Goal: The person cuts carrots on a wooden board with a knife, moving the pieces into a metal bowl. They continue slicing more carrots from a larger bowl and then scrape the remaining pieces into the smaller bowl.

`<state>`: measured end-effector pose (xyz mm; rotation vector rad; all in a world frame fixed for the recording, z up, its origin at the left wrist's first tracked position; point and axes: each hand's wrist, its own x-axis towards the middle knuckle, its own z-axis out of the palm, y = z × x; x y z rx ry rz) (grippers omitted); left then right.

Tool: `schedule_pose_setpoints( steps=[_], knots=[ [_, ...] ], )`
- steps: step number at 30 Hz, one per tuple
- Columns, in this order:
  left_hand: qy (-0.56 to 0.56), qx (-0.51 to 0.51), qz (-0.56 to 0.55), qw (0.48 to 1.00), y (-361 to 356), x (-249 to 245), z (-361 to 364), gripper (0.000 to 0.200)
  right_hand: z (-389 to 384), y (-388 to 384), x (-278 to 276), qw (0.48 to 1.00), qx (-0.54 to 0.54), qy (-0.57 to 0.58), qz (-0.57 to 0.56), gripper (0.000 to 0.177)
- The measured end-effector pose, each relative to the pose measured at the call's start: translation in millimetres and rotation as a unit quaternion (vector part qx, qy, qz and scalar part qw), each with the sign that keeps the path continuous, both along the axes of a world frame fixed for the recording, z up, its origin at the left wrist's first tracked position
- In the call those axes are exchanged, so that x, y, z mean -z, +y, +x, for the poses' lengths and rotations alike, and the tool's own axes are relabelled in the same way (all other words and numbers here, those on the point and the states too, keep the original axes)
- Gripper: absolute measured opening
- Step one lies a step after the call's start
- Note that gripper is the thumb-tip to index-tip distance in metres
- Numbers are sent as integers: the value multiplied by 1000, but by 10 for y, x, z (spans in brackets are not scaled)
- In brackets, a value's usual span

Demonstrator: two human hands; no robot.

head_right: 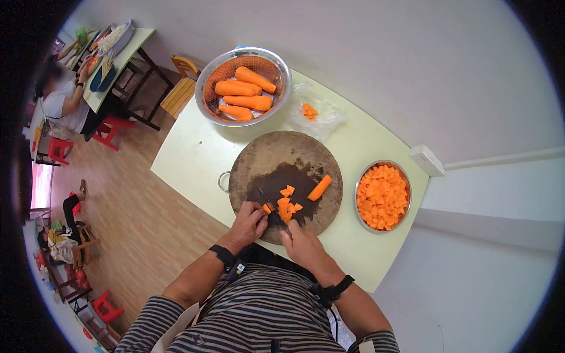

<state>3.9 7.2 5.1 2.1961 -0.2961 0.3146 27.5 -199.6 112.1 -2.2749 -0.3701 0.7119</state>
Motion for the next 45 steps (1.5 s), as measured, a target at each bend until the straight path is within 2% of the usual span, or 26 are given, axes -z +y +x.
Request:
schedule_pose_setpoints(
  steps=[2, 6, 8, 16, 22, 29, 32, 45],
  knots=[
    [-3, 9, 6, 1000, 8, -28, 19, 19, -40, -16, -26, 1000, -9, 25, -8, 28],
    [5, 12, 12, 1000, 9, -11, 19, 19, -54, -31, -48, 999, -14, 37, -19, 27],
    [5, 18, 22, 1000, 17, -13, 19, 25, -50, -36, -52, 998, -16, 49, -25, 27],
    [15, 31, 31, 999, 45, 27, 15, 26, 32, 160, -14, 995, -35, 64, -65, 28],
    [18, 30, 38, 999, 47, 37, 1, 28, 121, 270, 325, 998, -26, 46, -43, 29],
    [-13, 15, -11, 1000, 25, 12, 15, 24, 155, 148, 29, 998, 36, 57, -3, 31],
    [-7, 6, -8, 1000, 17, -14, 6, 23, 77, 67, -41, 1000, 13, 19, 13, 30],
    [-21, 22, 22, 999, 34, 31, 35, 25, 5, 32, -49, 996, -16, 81, -40, 27]
  ],
)
